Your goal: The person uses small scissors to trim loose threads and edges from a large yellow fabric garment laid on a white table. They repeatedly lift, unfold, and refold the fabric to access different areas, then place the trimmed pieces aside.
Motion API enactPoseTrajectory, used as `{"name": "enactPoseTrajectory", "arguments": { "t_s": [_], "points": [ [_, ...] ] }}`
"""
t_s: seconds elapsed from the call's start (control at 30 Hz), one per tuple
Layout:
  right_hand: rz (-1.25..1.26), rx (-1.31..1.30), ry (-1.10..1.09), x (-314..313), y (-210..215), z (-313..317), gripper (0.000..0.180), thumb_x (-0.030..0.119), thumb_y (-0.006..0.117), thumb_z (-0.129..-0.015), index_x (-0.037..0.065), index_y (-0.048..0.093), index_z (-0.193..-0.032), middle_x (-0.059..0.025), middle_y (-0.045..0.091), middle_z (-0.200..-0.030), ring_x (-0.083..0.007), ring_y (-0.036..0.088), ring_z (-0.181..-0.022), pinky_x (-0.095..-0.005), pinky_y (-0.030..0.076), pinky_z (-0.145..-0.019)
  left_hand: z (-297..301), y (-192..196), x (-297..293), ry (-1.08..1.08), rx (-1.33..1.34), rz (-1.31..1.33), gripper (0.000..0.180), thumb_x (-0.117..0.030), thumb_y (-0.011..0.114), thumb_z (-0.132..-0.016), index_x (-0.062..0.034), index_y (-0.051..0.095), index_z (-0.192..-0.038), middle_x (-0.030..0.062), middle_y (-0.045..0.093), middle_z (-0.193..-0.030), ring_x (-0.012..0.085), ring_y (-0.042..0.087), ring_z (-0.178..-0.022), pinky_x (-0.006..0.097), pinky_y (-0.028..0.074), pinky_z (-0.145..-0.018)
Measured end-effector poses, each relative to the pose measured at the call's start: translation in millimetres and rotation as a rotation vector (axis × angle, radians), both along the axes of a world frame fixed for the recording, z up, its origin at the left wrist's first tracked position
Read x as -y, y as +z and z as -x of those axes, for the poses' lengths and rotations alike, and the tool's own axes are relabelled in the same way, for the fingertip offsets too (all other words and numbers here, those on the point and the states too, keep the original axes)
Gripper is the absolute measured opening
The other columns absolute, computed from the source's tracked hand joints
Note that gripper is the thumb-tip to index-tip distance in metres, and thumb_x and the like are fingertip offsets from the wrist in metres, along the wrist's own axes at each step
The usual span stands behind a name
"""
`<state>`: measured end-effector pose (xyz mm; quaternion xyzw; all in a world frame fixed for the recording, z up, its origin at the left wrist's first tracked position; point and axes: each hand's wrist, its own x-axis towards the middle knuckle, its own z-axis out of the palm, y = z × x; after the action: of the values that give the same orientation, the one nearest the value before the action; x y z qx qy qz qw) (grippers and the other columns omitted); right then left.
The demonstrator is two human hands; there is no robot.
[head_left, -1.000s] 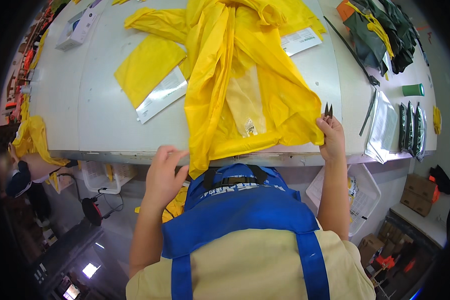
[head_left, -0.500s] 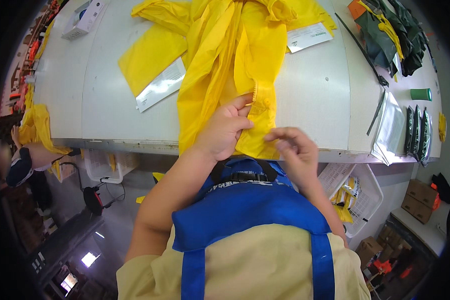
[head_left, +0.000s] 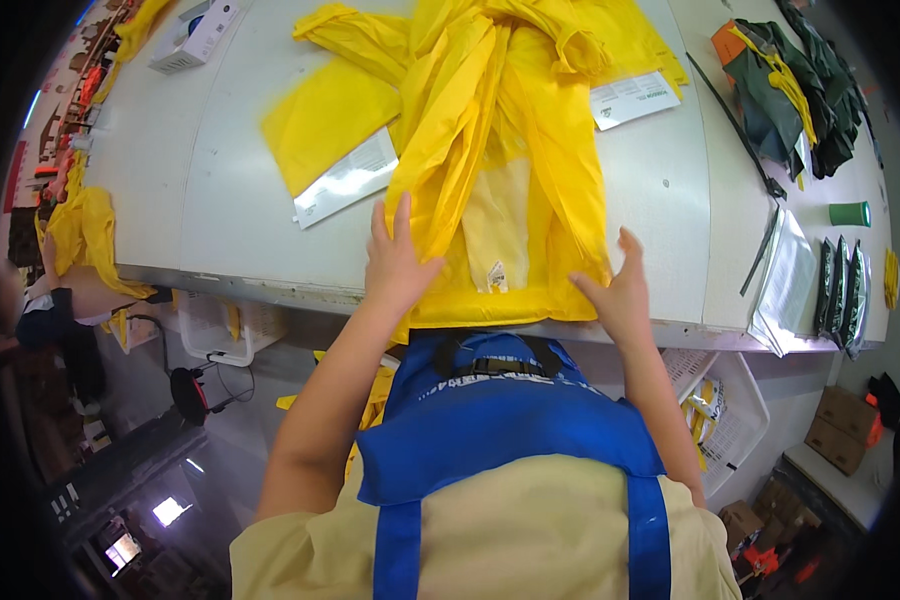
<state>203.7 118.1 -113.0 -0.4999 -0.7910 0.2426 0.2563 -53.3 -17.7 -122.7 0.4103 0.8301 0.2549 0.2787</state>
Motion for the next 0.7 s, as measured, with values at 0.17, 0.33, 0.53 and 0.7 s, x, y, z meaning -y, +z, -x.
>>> {"name": "enactPoseTrajectory", "arguments": {
  "t_s": [0.17, 0.33, 0.53, 0.7],
  "points": [
    [0.284, 0.019, -0.125, -90.6, -13.9, -42.2, 0.026, 0.01, 0.061, -0.077, 0.01, 0.065, -0.103, -0.0126, 0.066, -0.079, -0.0215, 0.064, -0.077, -0.0333, 0.05, -0.069, 2.8, -5.3, -8.3, 0.031, 0.221, -0.132, 0.063, 0.0, 0.053, -0.073, -0.0166, 0.042, -0.132, 0.0207, 0.062, -0.106, 0.0346, 0.061, -0.095, 0.036, 0.049, -0.083],
    [-0.165, 0.35, -0.116, -215.5, 97.4, -78.6, 0.035, 0.0, 0.053, -0.076, 0.004, 0.06, -0.111, -0.0137, 0.064, -0.099, -0.0258, 0.061, -0.095, -0.0322, 0.046, -0.084, -139.4, 6.9, -59.1, -0.58, 0.569, -0.044, 0.048, -0.014, 0.06, -0.077, 0.001, 0.047, -0.121, 0.0221, 0.057, -0.113, 0.0368, 0.056, -0.104, 0.041, 0.044, -0.09],
    [0.14, -0.087, -0.005, -198.4, 80.3, -42.3, 0.025, 0.009, 0.052, -0.085, 0.006, 0.063, -0.108, -0.0029, 0.061, -0.103, -0.0146, 0.054, -0.09, -0.0279, 0.042, -0.08, -145.7, 35.0, -66.4, -1.01, 0.757, -0.04, 0.048, -0.019, 0.061, -0.081, -0.0028, 0.049, -0.124, 0.0193, 0.054, -0.12, 0.0293, 0.056, -0.105, 0.038, 0.044, -0.091],
    [0.568, -0.537, -0.084, -203.1, 36.8, 48.7, 0.027, 0.018, 0.049, -0.091, 0.009, 0.061, -0.114, -0.0007, 0.058, -0.108, -0.011, 0.047, -0.101, -0.024, 0.032, -0.09, -46.1, 7.4, -45.4, -0.404, 0.351, 0.002, 0.041, -0.017, 0.06, -0.083, -0.0036, 0.052, -0.121, 0.0149, 0.056, -0.119, 0.0269, 0.058, -0.098, 0.036, 0.046, -0.087]
  ]
}}
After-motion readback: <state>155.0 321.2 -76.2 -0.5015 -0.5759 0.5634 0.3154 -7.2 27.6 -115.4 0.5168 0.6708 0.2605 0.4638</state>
